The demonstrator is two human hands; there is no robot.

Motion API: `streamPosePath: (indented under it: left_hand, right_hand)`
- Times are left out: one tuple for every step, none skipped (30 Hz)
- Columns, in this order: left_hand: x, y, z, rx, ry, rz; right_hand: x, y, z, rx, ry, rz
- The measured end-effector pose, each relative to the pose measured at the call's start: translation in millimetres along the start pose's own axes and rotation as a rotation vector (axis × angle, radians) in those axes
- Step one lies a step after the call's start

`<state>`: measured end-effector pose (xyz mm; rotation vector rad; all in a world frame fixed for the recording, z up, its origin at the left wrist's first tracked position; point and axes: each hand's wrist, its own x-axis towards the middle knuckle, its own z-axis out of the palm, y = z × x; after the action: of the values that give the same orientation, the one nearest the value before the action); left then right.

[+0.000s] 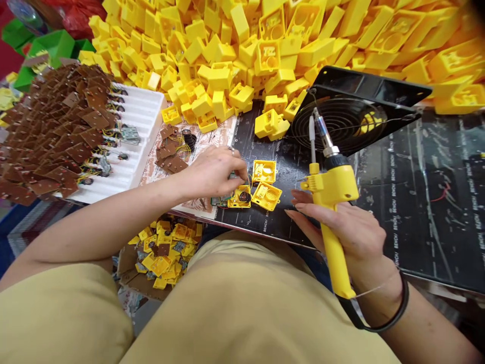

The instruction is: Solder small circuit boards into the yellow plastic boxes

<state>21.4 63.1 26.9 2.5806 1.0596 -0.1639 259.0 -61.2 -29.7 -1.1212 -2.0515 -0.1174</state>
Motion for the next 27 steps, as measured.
streamPosePath:
  left_hand:
    - [-2, -3, 0.3, -0.075, 0.016, -0.012]
    - [-3, -7, 0.5, -0.156, 0.025, -0.025]
    - [-5, -9, 0.6, -0.236, 0.027, -0.039]
    - [-5, -11, 0.6, -0.313, 0.023, -0.051]
    - [-6, -11, 0.6, -0.382, 0.016, -0.060]
    - [-6, -11, 0.5, -0.439, 0.012, -0.063]
    - [-5, -11, 0.1, -0.470, 0.013, -0.065]
    - [-5, -10, -0.4, -0.465, 0.019, -0.064]
    - [-4, -9, -1.1, -0.420, 0.026, -0.061]
    - [-3, -7, -2.0, -0.340, 0.029, -0.056]
    - [-2, -5, -2.8, -0.238, 0.025, -0.051]
    - [0, -3, -3.6, -0.132, 0.010, -0.043]
    - [1, 0, -4.1, -0.040, -0.016, -0.032]
    - [3, 3, -4.3, 0.029, -0.049, -0.022]
    - [6, 6, -4.2, 0.071, -0.084, -0.014]
    - [8, 8, -3.7, 0.093, -0.116, -0.007]
    - [10, 10, -3.1, 0.099, -0.142, -0.005]
    - [11, 11, -2.3, 0.095, -0.158, -0.008]
    - [12, 12, -1.5, 0.081, -0.162, -0.017]
    - [12, 11, -0.9, 0.059, -0.151, -0.030]
    - [11, 9, -0.4, 0.031, -0.129, -0.042]
    - [9, 7, 0.0, -0.001, -0.103, -0.052]
    - [6, 4, 0.2, -0.039, -0.075, -0.059]
    - [3, 1, 0.4, -0.090, -0.043, -0.063]
    - [1, -2, 0.8, -0.156, -0.009, -0.063]
    - [-1, -4, 1.6, -0.235, 0.023, -0.059]
    - [-3, -5, 2.8, -0.317, 0.049, -0.049]
  right_hand:
    - [1, 0, -1, -0.007, 0.007, -0.013]
    - [2, 0, -2, -0.009, 0.010, -0.024]
    - [3, -1, -4, -0.006, 0.010, -0.033]
    - [4, -1, -6, 0.000, 0.009, -0.039]
    - [5, -2, -7, 0.008, 0.005, -0.040]
    - [6, -3, -9, 0.015, -0.002, -0.037]
    - [7, -4, -11, 0.022, -0.011, -0.031]
    - [8, -5, -12, 0.028, -0.015, -0.025]
    - [8, -5, -13, 0.034, -0.016, -0.023]
    - [9, -6, -14, 0.041, -0.019, -0.022]
    - [9, -7, -14, 0.047, -0.022, -0.022]
    - [9, -7, -15, 0.053, -0.025, -0.022]
    - [9, -7, -15, 0.059, -0.029, -0.021]
    - [8, -8, -15, 0.064, -0.036, -0.017]
    - [8, -8, -15, 0.067, -0.040, -0.009]
    - [7, -7, -14, 0.072, -0.041, -0.003]
    - [6, -7, -14, 0.078, -0.040, 0.001]
    - [5, -6, -13, 0.085, -0.036, 0.002]
    - [3, -5, -12, 0.092, -0.029, 0.000]
    - [3, -3, -12, 0.100, -0.020, -0.005]
    - [2, -2, -11, 0.108, -0.014, -0.009]
    - [2, -1, -11, 0.114, -0.009, -0.012]
    - [2, -1, -11, 0.116, -0.007, -0.010]
    - [3, -2, -12, 0.121, -0.011, -0.004]
    - [3, -3, -13, 0.126, -0.025, 0.009]
    - [4, -5, -15, 0.134, -0.044, 0.030]
    - [5, -7, -17, 0.144, -0.061, 0.053]
